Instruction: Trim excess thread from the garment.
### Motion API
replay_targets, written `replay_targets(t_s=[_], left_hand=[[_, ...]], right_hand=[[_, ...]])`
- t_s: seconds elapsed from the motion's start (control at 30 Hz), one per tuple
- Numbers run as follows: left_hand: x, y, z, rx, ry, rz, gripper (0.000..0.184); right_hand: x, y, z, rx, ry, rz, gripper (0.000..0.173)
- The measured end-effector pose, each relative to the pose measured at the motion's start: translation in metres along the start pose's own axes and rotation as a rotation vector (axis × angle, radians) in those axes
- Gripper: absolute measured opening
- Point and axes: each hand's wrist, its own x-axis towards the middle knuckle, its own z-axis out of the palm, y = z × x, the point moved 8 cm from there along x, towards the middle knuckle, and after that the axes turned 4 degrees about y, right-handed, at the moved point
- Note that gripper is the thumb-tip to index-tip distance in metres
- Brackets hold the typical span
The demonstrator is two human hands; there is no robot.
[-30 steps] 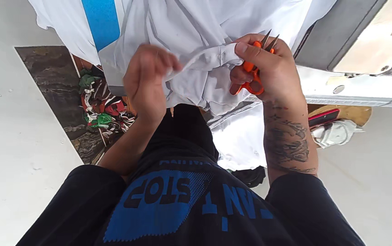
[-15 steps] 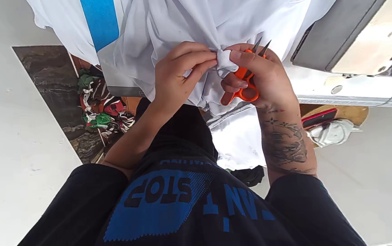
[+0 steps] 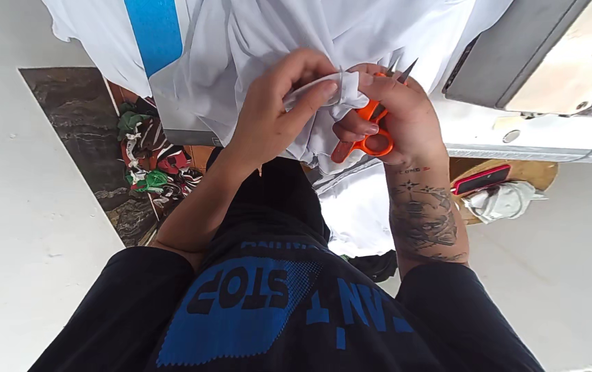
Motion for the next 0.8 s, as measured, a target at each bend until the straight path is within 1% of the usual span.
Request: replay_targets(t_s=[0.03,0.07,0.1,0.13,0.17,0.2,0.23,0.3,0.4,0.47,0.63,0.8], left_hand=[[0.002,0.000,0.000,-0.041,-0.020,-0.049,0.015],[0.004,0.001,-0.002,-0.091,-0.008,-0.070,0.013],[0.003,0.003,-0.005,-0.145,0.021,-0.077,0.013],[0.002,0.004,-0.009,-0.191,0.056,-0.077,0.013],[0.001,0.006,-0.012,-0.231,0.092,-0.071,0.014],[-0.001,0.009,-0.014,-0.262,0.122,-0.065,0.017],[-0.004,0.012,-0.015,-0.276,0.144,-0.057,0.019],[-0.006,0.020,-0.016,-0.258,0.185,-0.022,0.020],[-0.010,0.030,-0.017,-0.198,0.223,0.025,0.018],[-0.011,0.034,-0.016,-0.182,0.231,0.048,0.017],[-0.012,0.038,-0.015,-0.169,0.241,0.080,0.016],[-0.012,0.039,-0.011,-0.167,0.210,0.034,0.016]], right_hand=[[-0.003,-0.012,-0.004,-0.180,0.087,-0.118,0.023],[-0.010,-0.027,-0.008,-0.413,0.196,-0.291,0.017],[-0.020,-0.043,-0.008,-0.659,0.273,-0.482,0.018],[-0.032,-0.054,-0.002,-0.889,0.312,-0.610,0.033],[-0.043,-0.059,0.007,-1.082,0.325,-0.643,0.045],[-0.051,-0.060,0.019,-1.211,0.322,-0.630,0.050],[-0.057,-0.059,0.030,-1.287,0.318,-0.636,0.047],[-0.062,-0.059,0.045,-1.397,0.316,-0.692,0.037],[-0.064,-0.055,0.055,-1.478,0.303,-0.756,0.035],[-0.064,-0.053,0.058,-1.506,0.314,-0.763,0.035],[-0.064,-0.054,0.056,-1.508,0.342,-0.744,0.033],[-0.063,-0.055,0.057,-1.492,0.312,-0.755,0.034]])
